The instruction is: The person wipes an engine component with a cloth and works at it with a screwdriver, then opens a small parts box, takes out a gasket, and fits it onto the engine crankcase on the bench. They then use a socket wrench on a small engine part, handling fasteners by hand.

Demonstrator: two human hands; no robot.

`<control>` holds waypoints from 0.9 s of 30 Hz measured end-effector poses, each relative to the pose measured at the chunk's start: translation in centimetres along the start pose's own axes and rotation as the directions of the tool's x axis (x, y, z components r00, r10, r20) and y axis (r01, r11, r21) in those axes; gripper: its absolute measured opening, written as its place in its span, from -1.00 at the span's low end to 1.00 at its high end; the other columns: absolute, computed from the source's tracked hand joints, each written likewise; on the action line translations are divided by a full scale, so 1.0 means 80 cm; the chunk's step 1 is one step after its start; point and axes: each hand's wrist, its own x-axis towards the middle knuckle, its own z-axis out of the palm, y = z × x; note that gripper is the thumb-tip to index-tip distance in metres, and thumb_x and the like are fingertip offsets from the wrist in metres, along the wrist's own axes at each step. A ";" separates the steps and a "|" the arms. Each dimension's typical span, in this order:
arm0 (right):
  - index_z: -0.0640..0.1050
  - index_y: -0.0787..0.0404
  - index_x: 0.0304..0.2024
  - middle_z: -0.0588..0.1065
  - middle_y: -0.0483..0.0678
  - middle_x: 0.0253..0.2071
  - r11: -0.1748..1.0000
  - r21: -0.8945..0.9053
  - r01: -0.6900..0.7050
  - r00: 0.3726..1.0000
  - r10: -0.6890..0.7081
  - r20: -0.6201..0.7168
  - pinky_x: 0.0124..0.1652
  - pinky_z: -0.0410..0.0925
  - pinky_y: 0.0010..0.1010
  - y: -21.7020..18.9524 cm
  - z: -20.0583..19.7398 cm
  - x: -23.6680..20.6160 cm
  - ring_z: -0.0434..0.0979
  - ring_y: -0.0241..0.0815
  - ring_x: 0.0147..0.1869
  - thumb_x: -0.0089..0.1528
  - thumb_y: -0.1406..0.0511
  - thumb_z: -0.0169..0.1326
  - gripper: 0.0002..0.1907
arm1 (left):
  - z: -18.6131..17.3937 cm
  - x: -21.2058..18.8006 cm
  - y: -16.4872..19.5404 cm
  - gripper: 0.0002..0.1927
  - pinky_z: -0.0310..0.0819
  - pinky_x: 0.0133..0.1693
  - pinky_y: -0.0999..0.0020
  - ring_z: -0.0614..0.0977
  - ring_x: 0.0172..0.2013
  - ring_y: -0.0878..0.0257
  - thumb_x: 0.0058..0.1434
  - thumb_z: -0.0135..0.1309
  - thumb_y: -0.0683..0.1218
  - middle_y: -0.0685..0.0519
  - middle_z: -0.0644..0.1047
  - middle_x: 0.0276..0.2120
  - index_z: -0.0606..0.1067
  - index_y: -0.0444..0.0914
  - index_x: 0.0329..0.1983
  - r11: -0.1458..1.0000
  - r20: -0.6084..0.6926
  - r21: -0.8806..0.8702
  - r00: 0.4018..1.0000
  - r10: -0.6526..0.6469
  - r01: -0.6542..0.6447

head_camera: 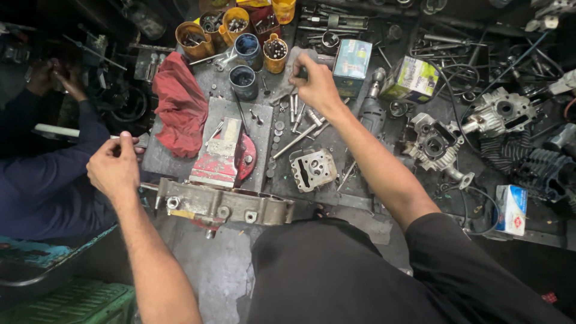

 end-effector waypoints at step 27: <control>0.50 0.25 0.01 0.60 0.00 -0.15 0.988 0.014 -0.154 0.954 0.152 -0.257 -0.28 0.51 -0.34 0.061 -0.069 -0.025 0.72 -0.25 -0.11 0.32 0.45 0.02 -0.79 | 0.004 0.003 -0.014 -0.72 0.51 -0.35 0.50 0.68 -0.44 0.39 0.51 0.12 -0.04 0.08 0.66 -0.44 0.69 -0.30 -0.23 0.977 -0.033 -0.173 0.992 0.123 -0.127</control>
